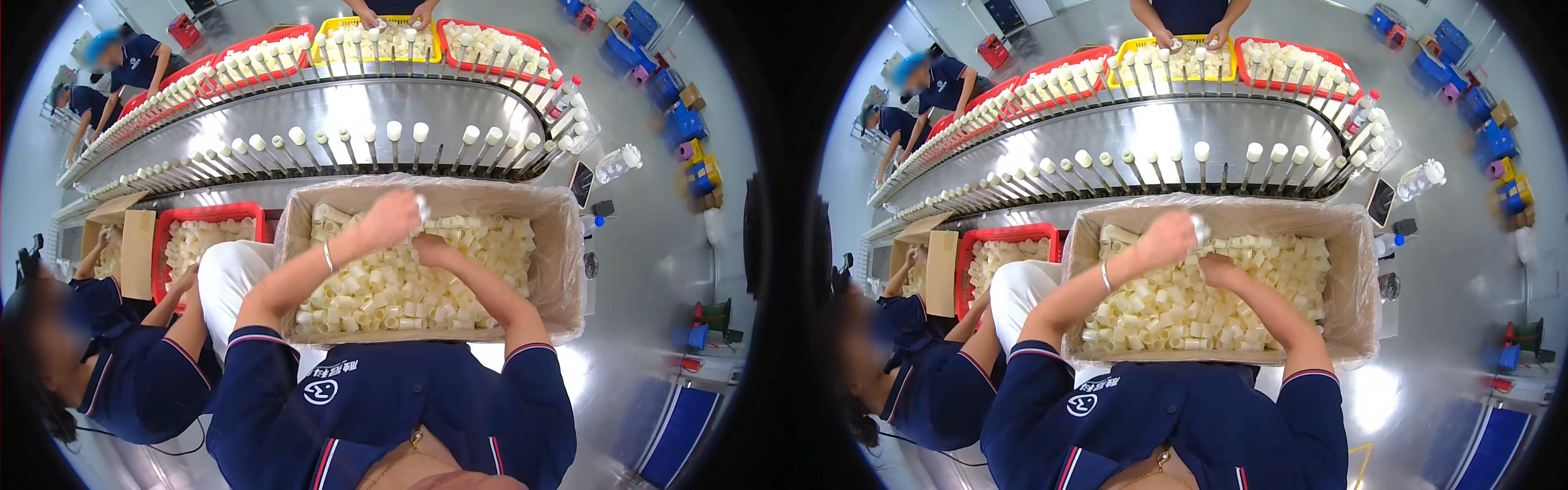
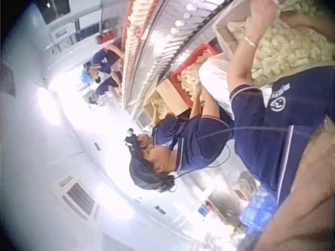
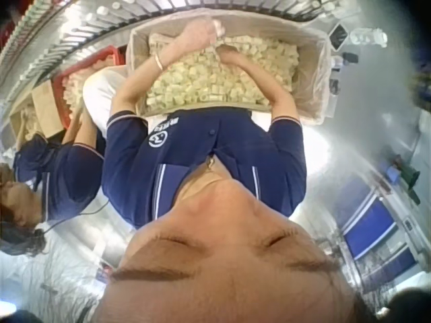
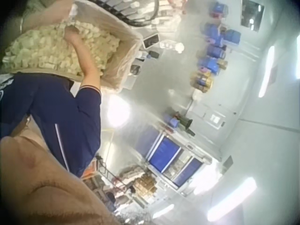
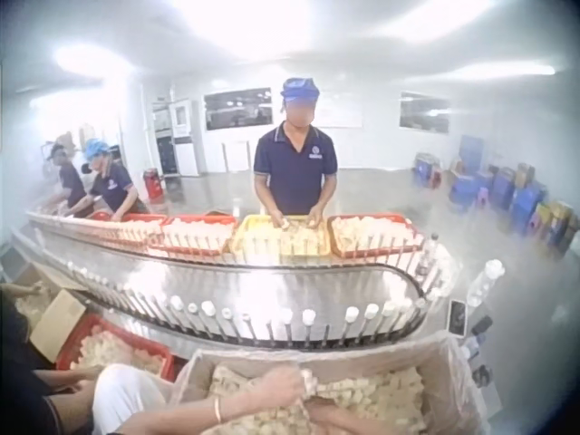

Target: The person takes plastic caps from a box and places them onto the vertical pegs of a conveyor line by hand.

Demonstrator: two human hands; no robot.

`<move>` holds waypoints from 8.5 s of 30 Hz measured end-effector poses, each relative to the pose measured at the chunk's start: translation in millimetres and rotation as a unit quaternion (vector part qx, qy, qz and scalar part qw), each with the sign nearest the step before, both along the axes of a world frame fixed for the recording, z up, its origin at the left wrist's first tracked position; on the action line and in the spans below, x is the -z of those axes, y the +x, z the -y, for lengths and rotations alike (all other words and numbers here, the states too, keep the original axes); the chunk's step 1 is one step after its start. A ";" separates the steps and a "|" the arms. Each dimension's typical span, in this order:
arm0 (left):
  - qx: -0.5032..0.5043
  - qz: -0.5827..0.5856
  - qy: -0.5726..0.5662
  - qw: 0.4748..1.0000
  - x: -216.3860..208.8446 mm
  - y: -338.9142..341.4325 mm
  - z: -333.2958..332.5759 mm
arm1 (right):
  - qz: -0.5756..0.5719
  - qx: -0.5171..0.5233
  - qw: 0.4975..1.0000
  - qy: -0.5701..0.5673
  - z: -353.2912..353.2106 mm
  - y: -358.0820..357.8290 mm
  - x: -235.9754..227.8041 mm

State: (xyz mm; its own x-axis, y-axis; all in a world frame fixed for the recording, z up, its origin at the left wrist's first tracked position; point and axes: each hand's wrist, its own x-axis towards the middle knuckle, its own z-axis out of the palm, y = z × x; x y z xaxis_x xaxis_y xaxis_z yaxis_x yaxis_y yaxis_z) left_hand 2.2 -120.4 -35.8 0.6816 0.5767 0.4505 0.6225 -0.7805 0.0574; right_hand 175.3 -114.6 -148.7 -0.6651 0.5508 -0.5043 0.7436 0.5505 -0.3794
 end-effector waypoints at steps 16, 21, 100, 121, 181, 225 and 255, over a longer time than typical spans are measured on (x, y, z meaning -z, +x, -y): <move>-0.179 -0.178 -0.352 0.901 109.8 -6.5 40.5 | -0.560 0.268 0.568 -0.541 -25.8 49.8 -104.2; -0.169 -0.230 -0.327 0.901 100.5 -6.2 50.0 | -0.623 0.213 0.599 -0.456 -50.0 47.4 -133.4; -0.062 -0.149 -0.199 0.966 49.6 -31.3 49.5 | -0.415 0.192 0.885 0.083 -13.0 27.9 -123.1; -0.040 0.615 -0.466 0.635 -24.5 -79.1 20.1 | -0.286 -0.002 0.780 0.557 -78.7 13.2 -140.3; -0.408 0.473 -0.104 0.774 -63.1 -175.8 22.1 | -0.376 0.171 0.898 0.152 -67.5 -66.1 -176.4; -0.171 -0.086 -0.325 0.926 71.8 -12.8 78.5 | -0.601 0.200 0.762 -0.135 -85.4 -3.8 -211.6; -0.204 0.639 -0.290 0.682 -34.2 -109.4 25.0 | -0.259 -0.119 0.924 0.256 25.1 -5.0 -64.8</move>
State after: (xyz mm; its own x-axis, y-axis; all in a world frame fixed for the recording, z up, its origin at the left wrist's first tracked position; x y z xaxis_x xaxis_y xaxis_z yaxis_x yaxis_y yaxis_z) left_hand -107.2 -145.4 -1.5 -0.3258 0.9347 0.1420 -0.0666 -0.1725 0.9827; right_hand 170.3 -139.7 -83.9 -0.8768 0.4364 0.2021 0.3704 0.8807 -0.2952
